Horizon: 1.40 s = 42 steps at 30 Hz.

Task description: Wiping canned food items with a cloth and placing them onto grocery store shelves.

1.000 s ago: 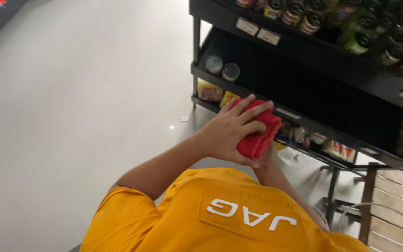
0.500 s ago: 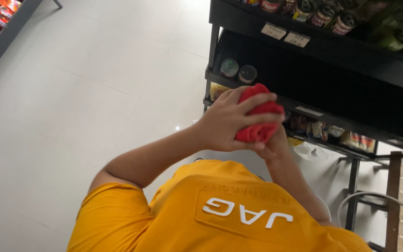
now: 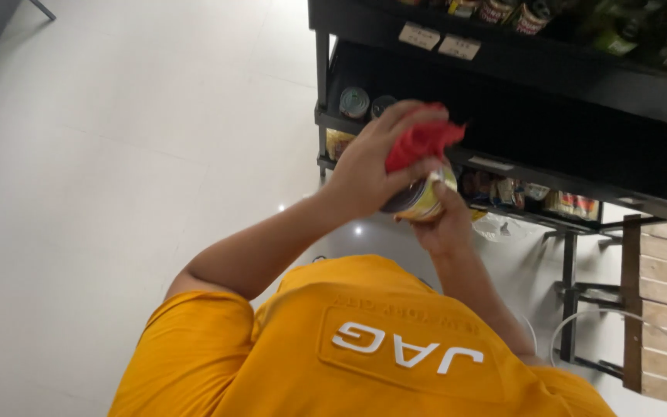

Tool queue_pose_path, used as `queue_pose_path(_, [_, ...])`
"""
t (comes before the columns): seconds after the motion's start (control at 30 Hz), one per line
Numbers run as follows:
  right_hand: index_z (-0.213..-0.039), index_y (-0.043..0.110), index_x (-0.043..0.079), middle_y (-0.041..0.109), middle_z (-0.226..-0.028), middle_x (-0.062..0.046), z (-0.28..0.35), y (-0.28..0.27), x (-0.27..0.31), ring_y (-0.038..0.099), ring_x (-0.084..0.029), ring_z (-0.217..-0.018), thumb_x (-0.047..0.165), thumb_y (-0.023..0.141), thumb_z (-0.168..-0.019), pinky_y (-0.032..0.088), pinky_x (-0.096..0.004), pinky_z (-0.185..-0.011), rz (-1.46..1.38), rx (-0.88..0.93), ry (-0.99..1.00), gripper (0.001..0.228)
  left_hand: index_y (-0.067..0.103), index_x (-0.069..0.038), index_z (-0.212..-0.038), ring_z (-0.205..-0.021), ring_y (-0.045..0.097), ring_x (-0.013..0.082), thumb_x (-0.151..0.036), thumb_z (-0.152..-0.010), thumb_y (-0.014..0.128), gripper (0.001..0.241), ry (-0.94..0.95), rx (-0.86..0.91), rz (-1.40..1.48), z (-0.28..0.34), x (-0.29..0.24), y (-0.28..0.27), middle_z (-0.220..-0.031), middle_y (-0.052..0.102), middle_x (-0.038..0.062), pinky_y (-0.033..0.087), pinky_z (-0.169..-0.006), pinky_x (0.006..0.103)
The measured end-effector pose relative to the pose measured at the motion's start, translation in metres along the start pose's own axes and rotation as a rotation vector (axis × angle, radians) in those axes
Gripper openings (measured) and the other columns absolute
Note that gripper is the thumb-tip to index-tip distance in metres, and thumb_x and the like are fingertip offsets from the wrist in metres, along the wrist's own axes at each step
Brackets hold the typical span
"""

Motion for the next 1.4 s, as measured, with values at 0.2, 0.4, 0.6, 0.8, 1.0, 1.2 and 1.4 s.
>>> queue_pose_path(0.2, [-0.127,0.059,0.008,0.066,-0.124,-0.027,0.0,0.014,0.025,0.063,-0.048,-0.101,0.061,0.07,-0.075,0.037,-0.034,-0.057,-0.29,-0.05,0.304,0.075,0.062,-0.024,-0.097,-0.064,0.067,0.0085,-0.038,-0.1,0.068,0.015,-0.309,-0.272,1.106,-0.016,0.02,0.001,-0.077,0.069,-0.004,0.058,-0.071,0.0243])
queue_pose_path(0.4, [-0.138,0.056,0.013,0.062,-0.136,-0.023,-0.029,-0.086,0.012,0.064,-0.044,-0.066,0.067,0.065,-0.083,0.043,-0.039,-0.032,-0.096,-0.001,0.099,0.078,0.02,-0.008,-0.164,-0.151,0.039,0.0229,-0.018,-0.058,0.106,0.136,0.168,-0.149,0.963,0.018,0.023,0.061,-0.162,0.041,0.015,0.021,-0.132,0.0407])
queue_pose_path(0.6, [-0.159,0.03,0.028,0.052,-0.15,-0.019,-0.005,0.001,0.01,0.064,-0.027,-0.084,0.056,0.047,-0.102,0.041,-0.022,-0.054,0.546,0.323,-0.102,0.065,0.039,-0.001,-0.149,-0.137,0.054,0.0283,-0.011,-0.049,0.108,0.122,0.139,-0.288,0.946,0.029,0.037,0.039,-0.142,0.058,0.019,0.033,-0.125,0.0411])
queue_pose_path(0.8, [-0.142,0.048,0.013,0.068,-0.13,-0.015,-0.014,0.035,0.009,0.071,-0.027,-0.107,0.067,0.044,-0.095,0.061,-0.041,-0.087,0.262,0.061,-0.023,0.071,0.049,0.01,-0.137,-0.125,0.062,0.0306,0.013,-0.046,0.1,0.105,0.05,-0.22,1.016,0.025,0.028,0.007,-0.13,0.064,0.022,0.043,-0.119,0.0453])
queue_pose_path(1.0, [-0.105,0.072,0.006,0.077,-0.098,-0.021,-0.017,0.034,0.018,0.075,-0.039,-0.08,0.05,0.07,-0.087,0.06,-0.044,-0.066,-0.036,-0.071,0.292,0.048,0.049,-0.01,-0.147,-0.14,0.051,0.0191,-0.022,-0.054,0.107,0.111,0.173,-0.352,0.794,0.029,0.027,0.005,-0.146,0.056,0.006,0.034,-0.124,0.0341])
queue_pose_path(1.2, [-0.131,0.052,0.0,0.065,-0.122,-0.023,0.002,0.064,0.039,0.07,-0.029,-0.104,0.027,0.071,-0.084,0.06,-0.037,-0.087,0.084,0.329,0.133,0.057,0.042,-0.006,-0.147,-0.137,0.054,0.0227,-0.007,-0.057,0.107,0.111,0.168,-0.344,0.744,0.035,0.041,-0.024,-0.141,0.058,0.013,0.035,-0.124,0.0353])
queue_pose_path(1.4, [-0.113,0.062,-0.008,0.062,-0.099,-0.021,-0.005,0.015,0.025,0.069,-0.024,-0.082,0.035,0.046,-0.102,0.055,-0.03,-0.073,0.461,0.391,0.081,0.047,0.056,-0.011,-0.14,-0.128,0.059,0.0371,-0.021,-0.057,0.107,0.099,0.143,-0.202,0.316,0.039,0.039,-0.047,-0.136,0.06,0.017,0.046,-0.113,0.0456])
Point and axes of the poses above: each hand's wrist, its own z-axis away from the middle knuckle, its own y-axis out of the palm, x = y × z, the point moved 3 cm from there along -z, towards the middle knuckle
